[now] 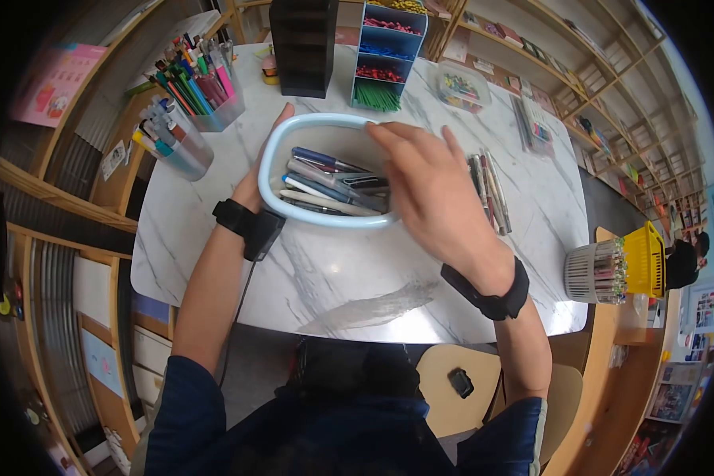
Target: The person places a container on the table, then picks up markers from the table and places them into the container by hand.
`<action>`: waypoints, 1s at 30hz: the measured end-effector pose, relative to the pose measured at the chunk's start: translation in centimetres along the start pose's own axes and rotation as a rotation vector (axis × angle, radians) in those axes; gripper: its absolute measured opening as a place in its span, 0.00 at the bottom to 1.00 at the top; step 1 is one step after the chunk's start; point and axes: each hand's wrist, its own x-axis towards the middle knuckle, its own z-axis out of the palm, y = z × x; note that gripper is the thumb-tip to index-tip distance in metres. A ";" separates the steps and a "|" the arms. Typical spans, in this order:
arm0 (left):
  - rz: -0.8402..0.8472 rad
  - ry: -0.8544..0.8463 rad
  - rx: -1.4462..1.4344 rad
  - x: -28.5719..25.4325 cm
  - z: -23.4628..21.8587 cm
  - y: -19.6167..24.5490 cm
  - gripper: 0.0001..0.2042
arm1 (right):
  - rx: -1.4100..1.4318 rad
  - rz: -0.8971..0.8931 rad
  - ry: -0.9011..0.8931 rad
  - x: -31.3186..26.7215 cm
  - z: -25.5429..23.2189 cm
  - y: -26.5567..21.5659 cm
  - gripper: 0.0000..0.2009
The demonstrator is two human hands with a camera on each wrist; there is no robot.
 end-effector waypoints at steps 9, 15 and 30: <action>0.079 0.399 0.100 -5.1 11.1 2.7 0.27 | -0.157 0.411 0.108 -7.6 -5.4 10.3 0.15; -0.112 0.674 0.054 -5.7 12.8 4.2 0.25 | -0.289 0.768 -0.181 -12.9 -6.3 17.0 0.19; -0.165 0.670 0.067 -4.7 10.4 3.5 0.24 | -0.412 0.691 -0.385 -9.5 -2.4 18.1 0.16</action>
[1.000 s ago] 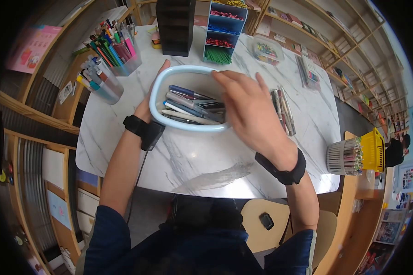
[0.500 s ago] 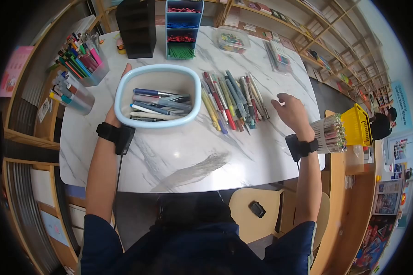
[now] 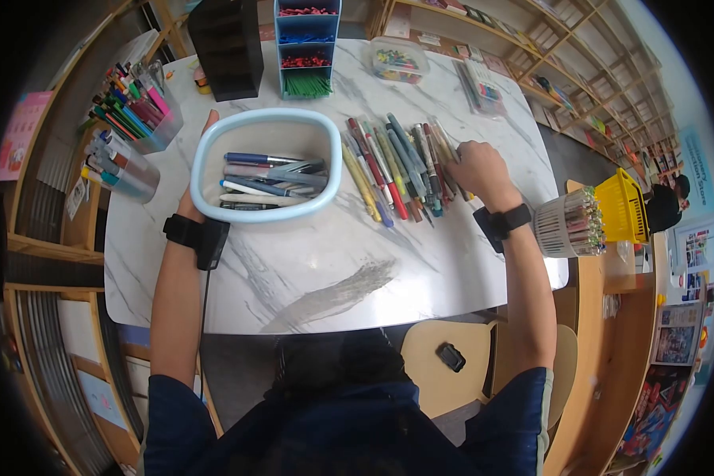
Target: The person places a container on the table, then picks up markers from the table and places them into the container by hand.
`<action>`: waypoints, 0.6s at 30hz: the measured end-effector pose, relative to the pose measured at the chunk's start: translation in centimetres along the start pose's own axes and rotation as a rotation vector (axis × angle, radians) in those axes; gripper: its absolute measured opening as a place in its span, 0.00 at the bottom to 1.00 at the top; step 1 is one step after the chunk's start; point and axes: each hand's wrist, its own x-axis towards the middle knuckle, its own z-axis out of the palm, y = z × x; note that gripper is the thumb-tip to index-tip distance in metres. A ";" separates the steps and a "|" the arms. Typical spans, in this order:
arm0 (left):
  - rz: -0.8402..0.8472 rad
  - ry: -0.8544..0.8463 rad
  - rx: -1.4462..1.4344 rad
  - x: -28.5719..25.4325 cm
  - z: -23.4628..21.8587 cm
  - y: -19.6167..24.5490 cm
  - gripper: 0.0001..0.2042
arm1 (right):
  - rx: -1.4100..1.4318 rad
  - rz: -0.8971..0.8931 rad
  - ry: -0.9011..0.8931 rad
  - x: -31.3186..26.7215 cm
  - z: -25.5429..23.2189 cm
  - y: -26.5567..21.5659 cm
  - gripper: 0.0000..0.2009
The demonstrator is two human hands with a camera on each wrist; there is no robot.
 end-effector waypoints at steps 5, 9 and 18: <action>0.012 -0.041 -0.004 0.5 -0.6 -0.4 0.24 | -0.181 0.023 0.046 0.3 0.2 -0.4 0.13; 0.022 -0.075 -0.009 0.8 -1.2 -0.7 0.24 | -0.211 -0.011 0.068 0.4 0.5 -0.5 0.12; 0.050 -0.150 -0.016 2.0 -1.4 -1.0 0.24 | -0.249 -0.086 0.055 0.3 0.1 0.1 0.12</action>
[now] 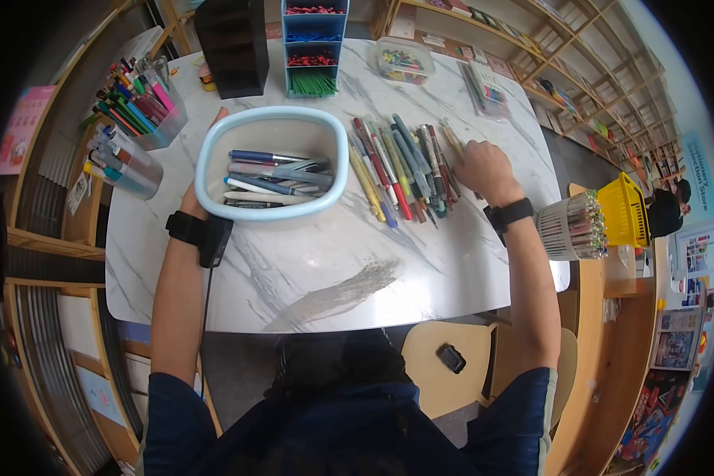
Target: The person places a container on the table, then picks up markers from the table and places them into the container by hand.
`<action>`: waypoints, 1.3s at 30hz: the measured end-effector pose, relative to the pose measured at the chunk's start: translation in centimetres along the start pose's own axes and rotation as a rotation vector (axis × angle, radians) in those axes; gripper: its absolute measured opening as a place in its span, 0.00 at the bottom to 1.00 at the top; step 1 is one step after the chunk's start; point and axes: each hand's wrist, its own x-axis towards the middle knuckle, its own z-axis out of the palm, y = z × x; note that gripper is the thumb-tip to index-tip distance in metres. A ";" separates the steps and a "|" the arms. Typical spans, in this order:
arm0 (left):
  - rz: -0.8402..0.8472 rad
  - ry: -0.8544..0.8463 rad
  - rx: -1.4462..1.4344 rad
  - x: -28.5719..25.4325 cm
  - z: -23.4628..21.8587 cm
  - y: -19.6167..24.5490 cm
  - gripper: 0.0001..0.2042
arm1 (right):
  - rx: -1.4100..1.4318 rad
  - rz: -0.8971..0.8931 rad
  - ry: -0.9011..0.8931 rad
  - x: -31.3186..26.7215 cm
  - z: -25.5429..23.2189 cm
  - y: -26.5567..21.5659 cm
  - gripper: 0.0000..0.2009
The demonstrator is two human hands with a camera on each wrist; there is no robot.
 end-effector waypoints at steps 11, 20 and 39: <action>0.027 -0.089 -0.004 1.4 -0.9 -0.6 0.24 | 0.095 -0.015 0.048 -0.3 2.4 1.6 0.15; 0.049 -0.174 -0.006 2.3 -1.6 -1.2 0.24 | 0.096 -0.078 0.145 -0.5 4.1 2.5 0.15; 0.166 -0.232 -0.054 4.4 -2.2 -0.8 0.24 | 0.765 0.006 0.209 -0.4 -4.2 -1.1 0.12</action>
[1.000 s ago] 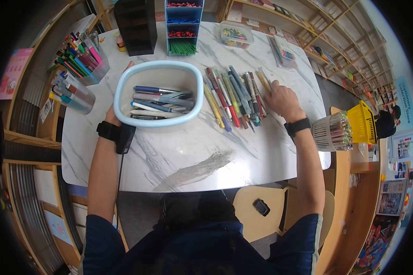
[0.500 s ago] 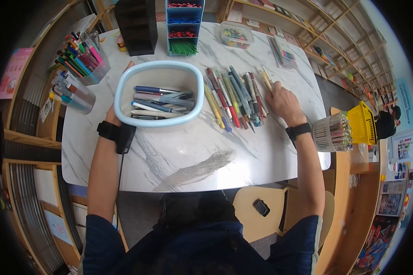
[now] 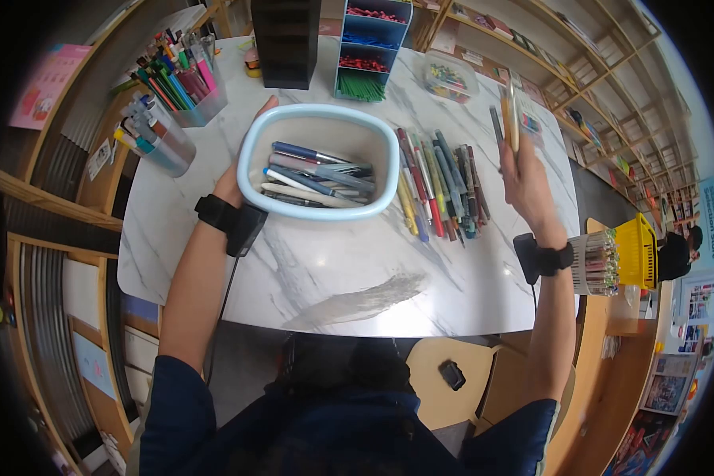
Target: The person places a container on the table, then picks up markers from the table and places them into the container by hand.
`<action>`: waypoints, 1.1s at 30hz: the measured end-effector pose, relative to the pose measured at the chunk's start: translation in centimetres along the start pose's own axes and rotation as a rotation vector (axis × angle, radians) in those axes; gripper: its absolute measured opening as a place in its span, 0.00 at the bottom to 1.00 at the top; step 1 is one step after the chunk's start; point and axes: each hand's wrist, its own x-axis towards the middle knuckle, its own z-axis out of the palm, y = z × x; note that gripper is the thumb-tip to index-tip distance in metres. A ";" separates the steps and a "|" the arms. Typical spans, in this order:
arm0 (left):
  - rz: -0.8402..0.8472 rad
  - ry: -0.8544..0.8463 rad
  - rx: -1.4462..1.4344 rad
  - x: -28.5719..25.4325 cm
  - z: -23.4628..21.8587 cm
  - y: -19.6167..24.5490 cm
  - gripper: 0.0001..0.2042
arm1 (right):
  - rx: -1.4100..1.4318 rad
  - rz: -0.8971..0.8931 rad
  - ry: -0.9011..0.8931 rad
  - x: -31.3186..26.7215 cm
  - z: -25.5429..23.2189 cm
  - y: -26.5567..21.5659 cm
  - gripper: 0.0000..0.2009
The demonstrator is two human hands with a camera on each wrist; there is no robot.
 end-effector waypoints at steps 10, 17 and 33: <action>0.085 0.051 0.091 -3.6 2.6 1.4 0.24 | 0.411 -0.463 -0.179 1.1 2.3 -19.7 0.13; 0.300 -0.186 0.138 1.9 -2.6 -2.0 0.25 | -0.054 -0.767 -0.298 1.8 6.3 -19.1 0.11; -0.043 -0.289 -0.040 3.9 -4.3 -2.6 0.32 | -0.324 -0.659 -0.426 0.8 5.5 -18.4 0.09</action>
